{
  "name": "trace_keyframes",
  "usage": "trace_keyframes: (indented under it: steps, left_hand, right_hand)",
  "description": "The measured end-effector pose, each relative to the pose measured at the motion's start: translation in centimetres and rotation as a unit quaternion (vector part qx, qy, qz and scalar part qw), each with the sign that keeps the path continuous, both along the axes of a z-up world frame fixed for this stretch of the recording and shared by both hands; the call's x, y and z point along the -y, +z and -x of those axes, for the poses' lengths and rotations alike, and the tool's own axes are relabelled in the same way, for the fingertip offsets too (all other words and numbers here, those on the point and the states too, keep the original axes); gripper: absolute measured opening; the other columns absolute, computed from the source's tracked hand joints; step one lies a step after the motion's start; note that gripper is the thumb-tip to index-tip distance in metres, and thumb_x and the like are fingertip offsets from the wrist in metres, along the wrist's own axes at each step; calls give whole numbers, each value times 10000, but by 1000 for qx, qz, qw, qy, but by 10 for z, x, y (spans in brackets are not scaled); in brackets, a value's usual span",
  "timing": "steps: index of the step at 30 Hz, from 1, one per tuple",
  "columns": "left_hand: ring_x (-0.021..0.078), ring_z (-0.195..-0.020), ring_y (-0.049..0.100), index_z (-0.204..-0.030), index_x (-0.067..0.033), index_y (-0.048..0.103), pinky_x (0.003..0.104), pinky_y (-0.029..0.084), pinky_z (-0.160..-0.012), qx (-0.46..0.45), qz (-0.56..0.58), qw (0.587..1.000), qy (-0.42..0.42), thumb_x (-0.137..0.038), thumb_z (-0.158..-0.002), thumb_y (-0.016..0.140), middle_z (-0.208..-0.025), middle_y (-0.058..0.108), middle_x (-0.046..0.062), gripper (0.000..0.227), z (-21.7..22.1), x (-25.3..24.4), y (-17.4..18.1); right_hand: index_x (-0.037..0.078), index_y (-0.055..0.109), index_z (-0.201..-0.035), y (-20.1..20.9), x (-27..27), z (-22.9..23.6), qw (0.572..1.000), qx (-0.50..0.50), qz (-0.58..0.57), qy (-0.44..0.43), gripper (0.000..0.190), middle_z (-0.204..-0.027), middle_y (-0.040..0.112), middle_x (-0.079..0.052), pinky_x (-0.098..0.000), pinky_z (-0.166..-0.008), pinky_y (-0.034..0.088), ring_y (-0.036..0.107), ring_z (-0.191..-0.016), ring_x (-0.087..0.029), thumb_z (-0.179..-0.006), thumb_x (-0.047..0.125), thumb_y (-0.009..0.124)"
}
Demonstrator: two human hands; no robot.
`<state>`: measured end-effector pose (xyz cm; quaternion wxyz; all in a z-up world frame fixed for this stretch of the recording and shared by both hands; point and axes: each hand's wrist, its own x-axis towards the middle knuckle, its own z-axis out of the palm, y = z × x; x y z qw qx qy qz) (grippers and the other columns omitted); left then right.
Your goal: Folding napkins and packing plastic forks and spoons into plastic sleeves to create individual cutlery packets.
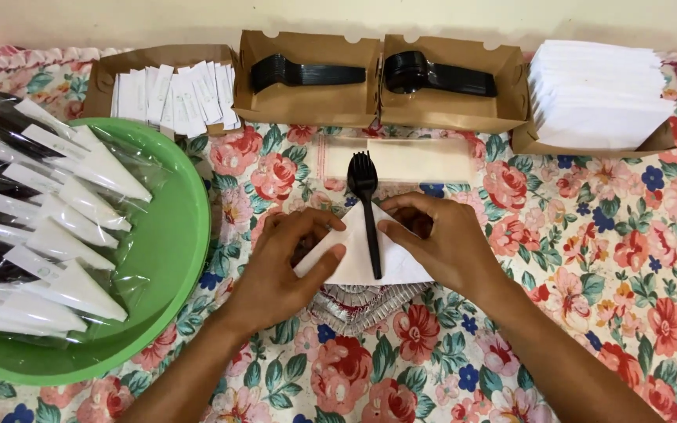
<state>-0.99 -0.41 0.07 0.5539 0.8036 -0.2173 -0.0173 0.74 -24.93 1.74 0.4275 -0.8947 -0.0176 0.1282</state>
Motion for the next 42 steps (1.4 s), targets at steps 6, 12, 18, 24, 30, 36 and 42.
trace_keyframes:
  steps: [6, 12, 18, 24, 30, 36, 42]
  left_hand:
    - [268, -728, 663, -1122, -67, 708, 447, 379, -927, 35, -48, 998, -10, -91, -891, 659, -751, 716, 137, 238, 2, 7, 15]
    - [277, -755, 682, -1165, -81, 678, 458, 367, -949, 42, -25, 999, -10, -150, -916, 654, -791, 729, 154, 260, 8, 9, 12]
    - [515, -1018, 699, -1391, -14, 522, 660, 217, -1090, -24, 2, 999, -38, -363, -1024, 308, -1006, 756, 324, 550, 12, 12, 20]
    - [433, -985, 731, -1325, 5, 564, 553, 353, -1062, 34, 42, 999, 3, 44, -907, 526, -946, 768, 184, 422, 9, 24, -7]
    - [221, -1032, 720, -1168, -149, 697, 446, 315, -1054, 81, -40, 995, 50, -114, -904, 748, -961, 776, 15, 271, 12, 43, -12]
    - [249, -1067, 645, -1179, -133, 699, 488, 298, -1001, 101, -84, 991, 25, -97, -890, 763, -942, 728, 40, 299, 12, 45, -8]
    - [273, -1092, 629, -1130, -128, 709, 510, 285, -1011, 131, -116, 984, 25, -114, -894, 757, -970, 710, 57, 241, 14, 49, -11]
  right_hand:
    - [136, 773, -1181, 7, -7, -7, 998, 1, -56, -14, 289, -949, 794, -153, -418, -773, 605, 775, -895, -316, -918, 234, 702]
    - [111, 748, -1216, 14, -12, -5, 998, -10, -64, -19, 395, -976, 778, -177, -428, -797, 591, 743, -891, -291, -844, 233, 799]
    - [127, 745, -1236, 4, -11, -4, 996, -19, -87, -31, 428, -950, 773, -163, -411, -806, 573, 727, -857, -278, -822, 194, 829]
    - [149, 749, -1241, 1, -12, -6, 993, -31, -109, -38, 441, -922, 779, -131, -367, -779, 562, 716, -816, -234, -811, 99, 835]
    - [121, 746, -1263, 10, -7, -10, 986, -51, -159, -19, 488, -906, 777, -161, -369, -795, 571, 716, -798, -249, -790, 12, 803]
    - [78, 733, -1295, 17, 8, -22, 992, -100, -74, -4, 556, -1023, 780, -248, -515, -910, 546, 744, -972, -403, -1053, 410, 359]
    - [29, 786, -1184, 38, 7, -17, 991, -117, 13, 71, 413, -1008, 788, -264, -477, -861, 587, 766, -974, -403, -897, 313, 696]
